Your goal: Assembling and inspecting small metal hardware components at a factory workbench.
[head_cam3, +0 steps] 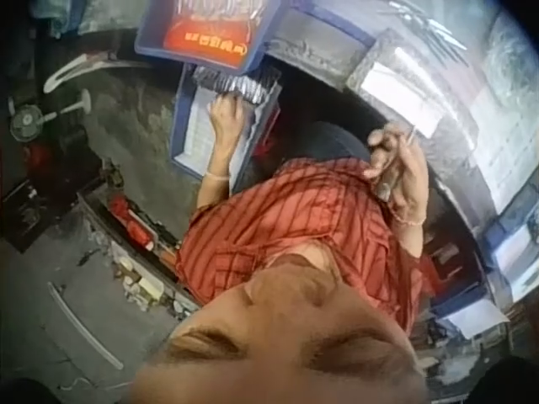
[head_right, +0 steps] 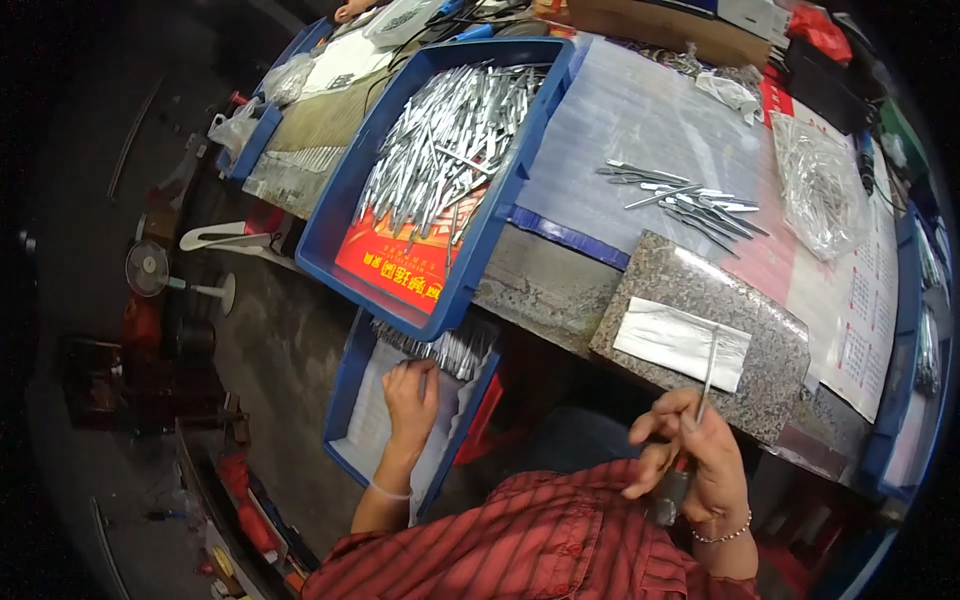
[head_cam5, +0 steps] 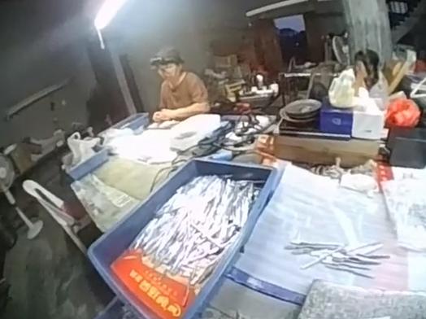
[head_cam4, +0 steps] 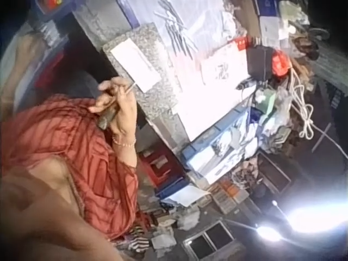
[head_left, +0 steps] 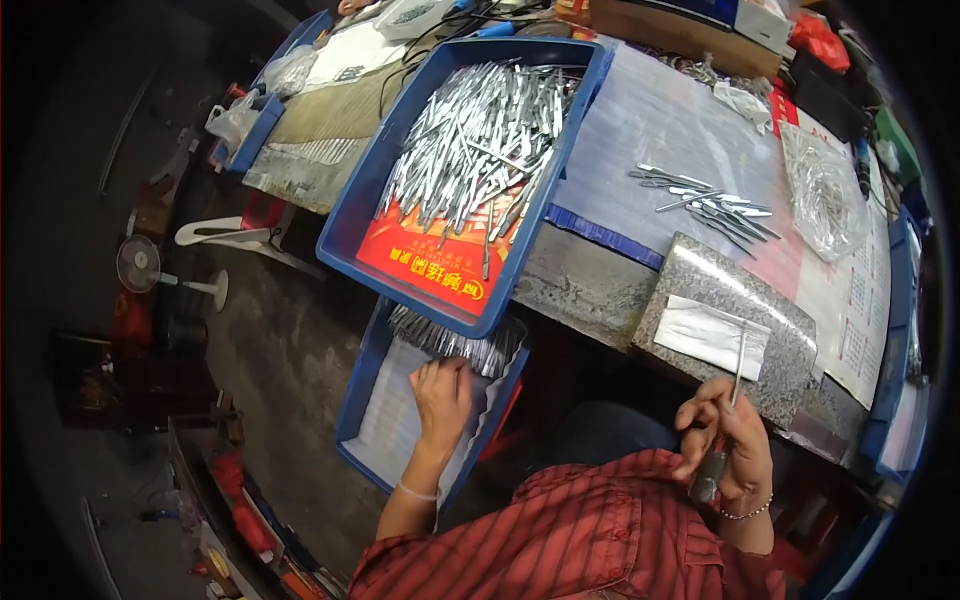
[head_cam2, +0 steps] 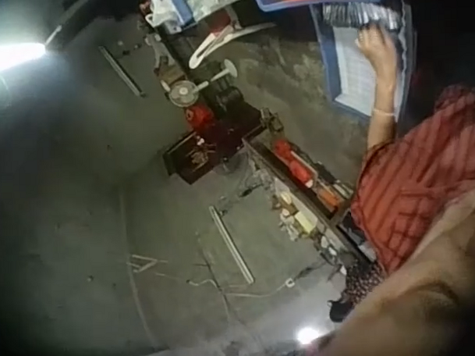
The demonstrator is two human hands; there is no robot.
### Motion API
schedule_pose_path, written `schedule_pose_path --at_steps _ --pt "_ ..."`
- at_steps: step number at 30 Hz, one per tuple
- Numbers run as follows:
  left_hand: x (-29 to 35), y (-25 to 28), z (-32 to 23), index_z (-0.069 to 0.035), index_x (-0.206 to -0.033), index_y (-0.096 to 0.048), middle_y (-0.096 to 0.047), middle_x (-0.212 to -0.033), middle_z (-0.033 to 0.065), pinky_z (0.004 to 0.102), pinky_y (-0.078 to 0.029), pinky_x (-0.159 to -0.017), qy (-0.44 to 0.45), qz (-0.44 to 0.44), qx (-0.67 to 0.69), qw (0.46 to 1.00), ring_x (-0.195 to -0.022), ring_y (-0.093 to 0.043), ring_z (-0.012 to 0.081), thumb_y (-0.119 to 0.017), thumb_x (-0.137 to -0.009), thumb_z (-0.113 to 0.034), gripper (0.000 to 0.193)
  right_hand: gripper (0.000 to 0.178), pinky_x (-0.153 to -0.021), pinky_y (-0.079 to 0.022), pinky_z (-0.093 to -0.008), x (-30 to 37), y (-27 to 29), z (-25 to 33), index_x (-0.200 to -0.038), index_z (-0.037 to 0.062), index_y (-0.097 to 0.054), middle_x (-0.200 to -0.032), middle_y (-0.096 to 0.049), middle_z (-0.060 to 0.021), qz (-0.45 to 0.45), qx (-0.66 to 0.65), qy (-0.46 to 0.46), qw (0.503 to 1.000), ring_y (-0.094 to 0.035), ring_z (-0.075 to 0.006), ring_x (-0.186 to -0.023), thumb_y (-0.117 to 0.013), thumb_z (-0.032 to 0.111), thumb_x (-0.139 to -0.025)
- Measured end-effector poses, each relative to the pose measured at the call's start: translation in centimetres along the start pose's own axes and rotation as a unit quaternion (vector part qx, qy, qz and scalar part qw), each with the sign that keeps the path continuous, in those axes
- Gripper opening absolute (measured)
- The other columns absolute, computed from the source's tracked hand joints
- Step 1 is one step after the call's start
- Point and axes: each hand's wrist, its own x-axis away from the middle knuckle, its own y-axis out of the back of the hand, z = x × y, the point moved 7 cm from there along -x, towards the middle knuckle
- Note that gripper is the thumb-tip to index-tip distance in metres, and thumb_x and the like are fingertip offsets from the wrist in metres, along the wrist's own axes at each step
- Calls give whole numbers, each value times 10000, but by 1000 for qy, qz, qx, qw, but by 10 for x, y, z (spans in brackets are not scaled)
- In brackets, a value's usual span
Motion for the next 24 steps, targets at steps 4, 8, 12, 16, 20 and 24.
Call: schedule_pose_path --at_steps 4,8,12,16,20,24 --pt "-38 37 -83 -33 -889 -653 -658 -864 120 375 -465 -736 -28 60 149 987 -812 -625 301 -664 -798 35 115 139 -470 -473 -238 22 -6 -3 -1056 -6 -557 -737 -636 -131 131 271 -126 945 -552 -122 -493 -534 93 -960" --pt "-85 33 -170 -39 -925 -654 -654 -881 116 379 -472 -733 -136 88 291 943 -830 -637 299 -708 -767 34 182 175 -664 -528 -265 33 -33 19 -1079 -19 -622 -889 -689 -89 265 484 75 831 -674 -137 -785 -567 96 -958" --pt "-159 -12 -218 -15 -952 -635 -623 -934 156 402 -473 -745 -204 79 280 935 -870 -615 349 -641 -809 -9 144 126 -566 -514 -303 60 -27 48 -936 -43 -646 -818 -692 -129 288 388 241 841 -658 -223 -646 -541 4 -886" --pt "-234 -95 -231 -52 -970 -655 -617 -960 152 429 -472 -773 -193 56 215 956 -898 -611 352 -646 -809 -63 162 90 -513 -495 -338 154 -34 98 -861 47 -603 -893 -639 -100 489 321 503 636 -577 -229 -579 -582 131 -887" --pt "-264 -145 -216 -105 -941 -674 -614 -960 117 486 -443 -793 -158 92 104 978 -942 -598 326 -659 -806 -112 136 162 -414 -405 -261 203 -57 119 -952 116 -559 -876 -549 85 227 212 834 457 -449 -75 -469 -563 -7 -847" --pt "-268 -151 -206 -106 -899 -671 -611 -958 101 491 -424 -819 -142 140 104 974 -990 -581 310 -658 -809 -116 91 306 -399 -398 -218 208 -40 127 -1159 113 -487 -1034 -549 97 166 174 899 365 -437 -63 -474 -563 21 -877"
